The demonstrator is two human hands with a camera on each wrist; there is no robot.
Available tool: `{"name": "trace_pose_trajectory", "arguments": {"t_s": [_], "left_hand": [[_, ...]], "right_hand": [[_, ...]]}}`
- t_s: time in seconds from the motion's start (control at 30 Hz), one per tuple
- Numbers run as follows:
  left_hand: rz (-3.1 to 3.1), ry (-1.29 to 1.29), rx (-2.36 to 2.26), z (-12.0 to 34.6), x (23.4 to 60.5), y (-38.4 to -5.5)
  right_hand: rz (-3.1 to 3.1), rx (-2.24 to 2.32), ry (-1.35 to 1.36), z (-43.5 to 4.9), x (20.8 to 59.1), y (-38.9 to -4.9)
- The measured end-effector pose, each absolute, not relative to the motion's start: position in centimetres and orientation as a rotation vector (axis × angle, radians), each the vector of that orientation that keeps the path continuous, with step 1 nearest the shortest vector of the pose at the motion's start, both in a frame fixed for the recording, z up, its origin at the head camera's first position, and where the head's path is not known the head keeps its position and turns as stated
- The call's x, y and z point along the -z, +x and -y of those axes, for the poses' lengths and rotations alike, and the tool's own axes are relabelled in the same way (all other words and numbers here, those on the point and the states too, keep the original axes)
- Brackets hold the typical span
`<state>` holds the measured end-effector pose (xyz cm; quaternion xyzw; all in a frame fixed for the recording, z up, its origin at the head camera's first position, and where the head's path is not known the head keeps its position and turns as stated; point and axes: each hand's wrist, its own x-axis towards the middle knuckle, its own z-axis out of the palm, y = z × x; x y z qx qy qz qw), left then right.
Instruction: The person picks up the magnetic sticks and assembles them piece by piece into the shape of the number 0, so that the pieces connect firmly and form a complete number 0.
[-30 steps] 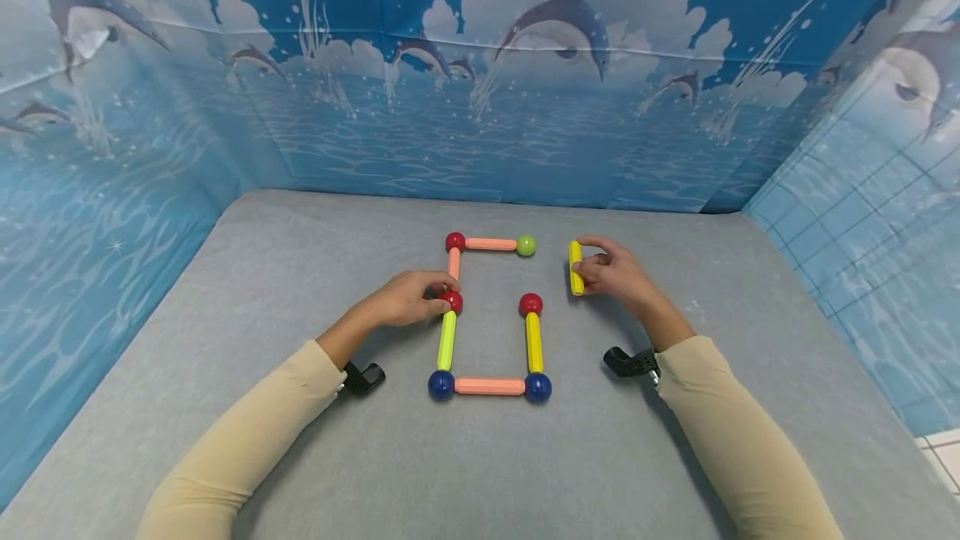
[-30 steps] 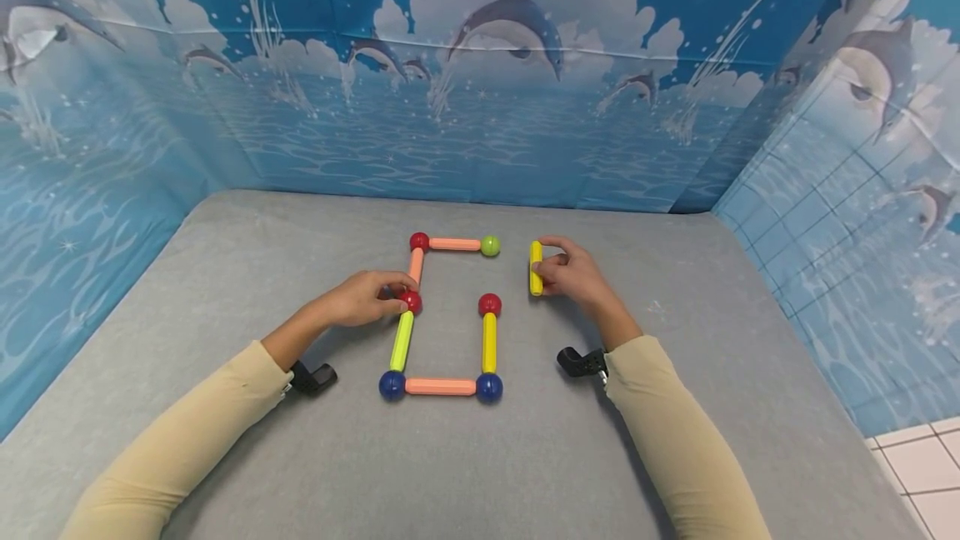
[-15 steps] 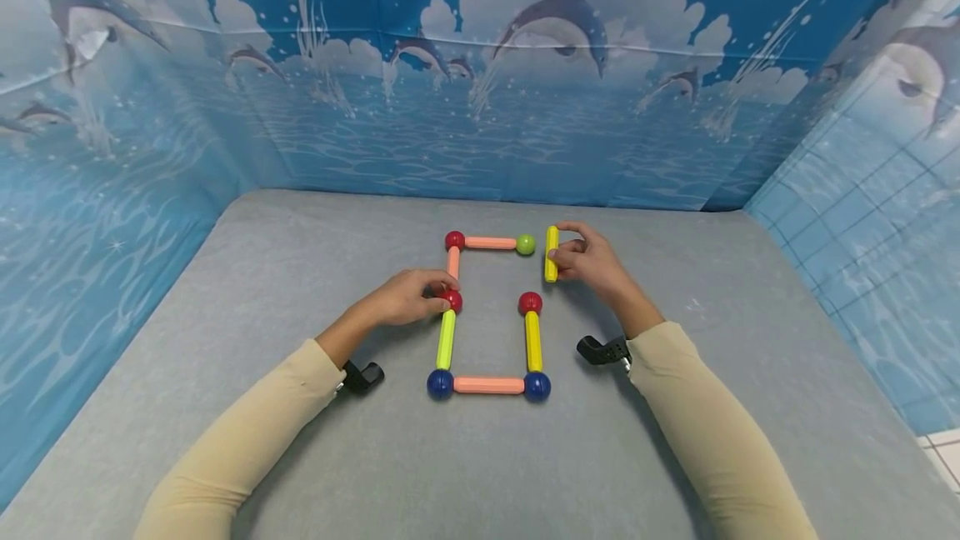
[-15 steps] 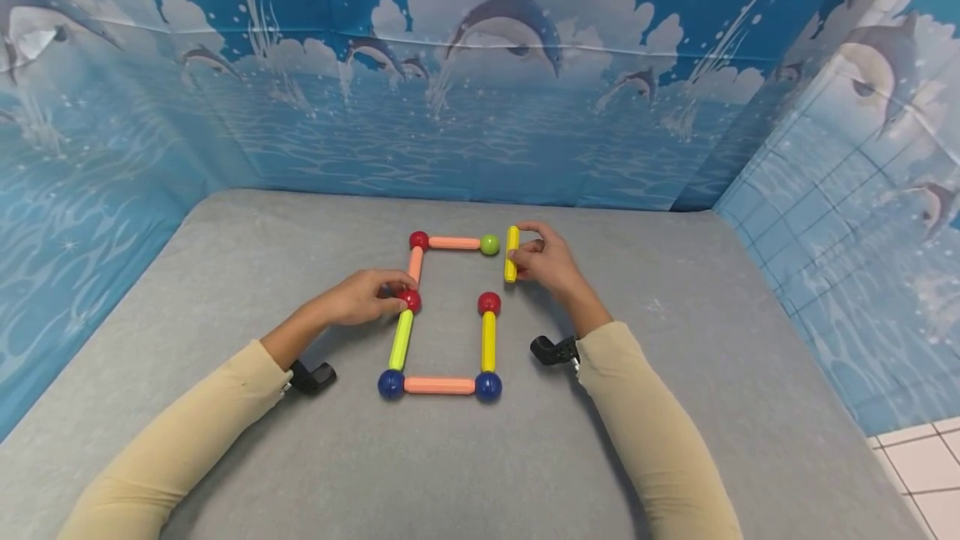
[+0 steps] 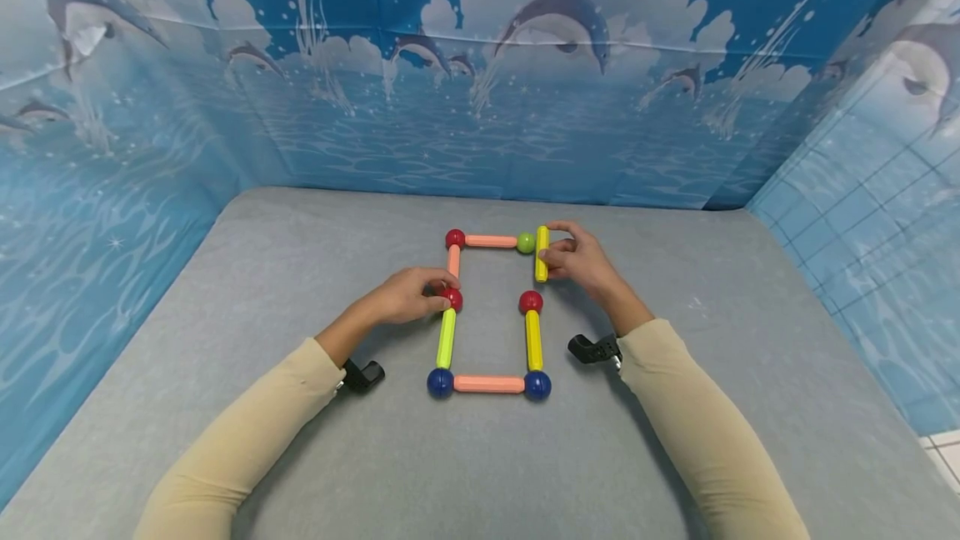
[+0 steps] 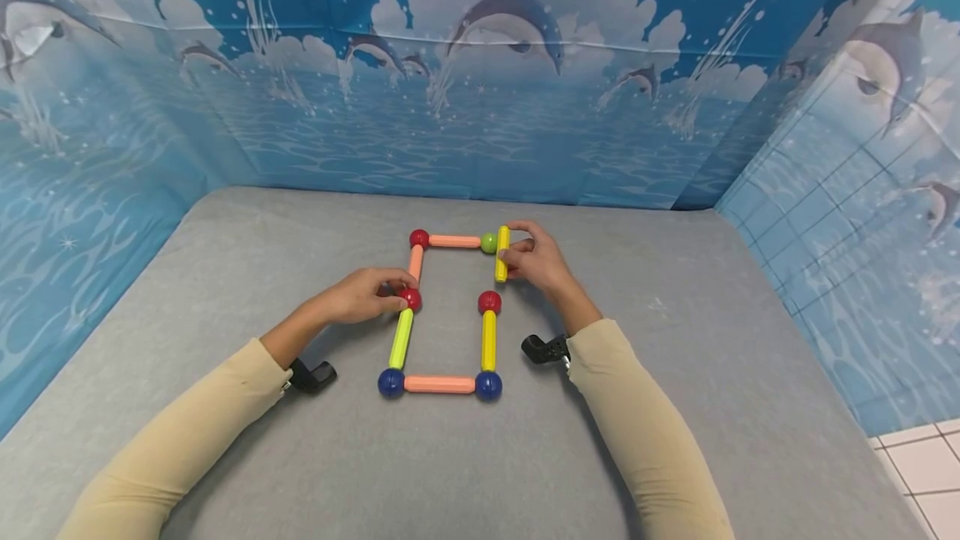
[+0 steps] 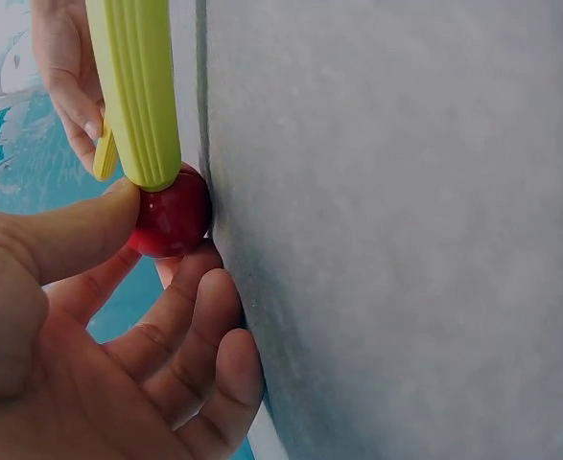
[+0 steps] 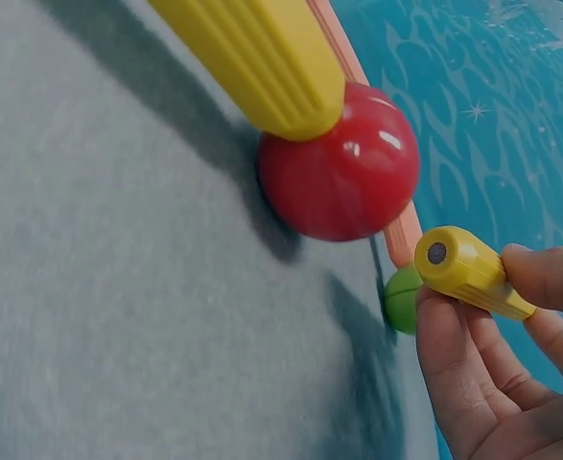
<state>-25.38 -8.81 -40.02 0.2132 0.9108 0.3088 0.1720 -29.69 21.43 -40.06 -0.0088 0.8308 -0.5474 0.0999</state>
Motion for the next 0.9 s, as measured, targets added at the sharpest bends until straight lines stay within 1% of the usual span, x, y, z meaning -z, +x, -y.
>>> {"name": "trace_pose_trajectory", "arguments": {"t_s": [0.23, 0.4, 0.9], "left_hand": [[-2.589, 0.594, -0.868, 8.8, 40.3, -25.4], [-2.596, 0.593, -0.869, 8.9, 40.2, -25.4], [-2.584, 0.595, -0.883, 8.8, 40.4, -25.3]], "right_hand": [[-2.441, 1.635, -0.054, -20.6, 40.2, -29.5], [-2.46, 1.565, -0.096, -20.1, 40.7, -29.3], [-2.464, 1.524, -0.118, -20.4, 41.2, -28.7]]}}
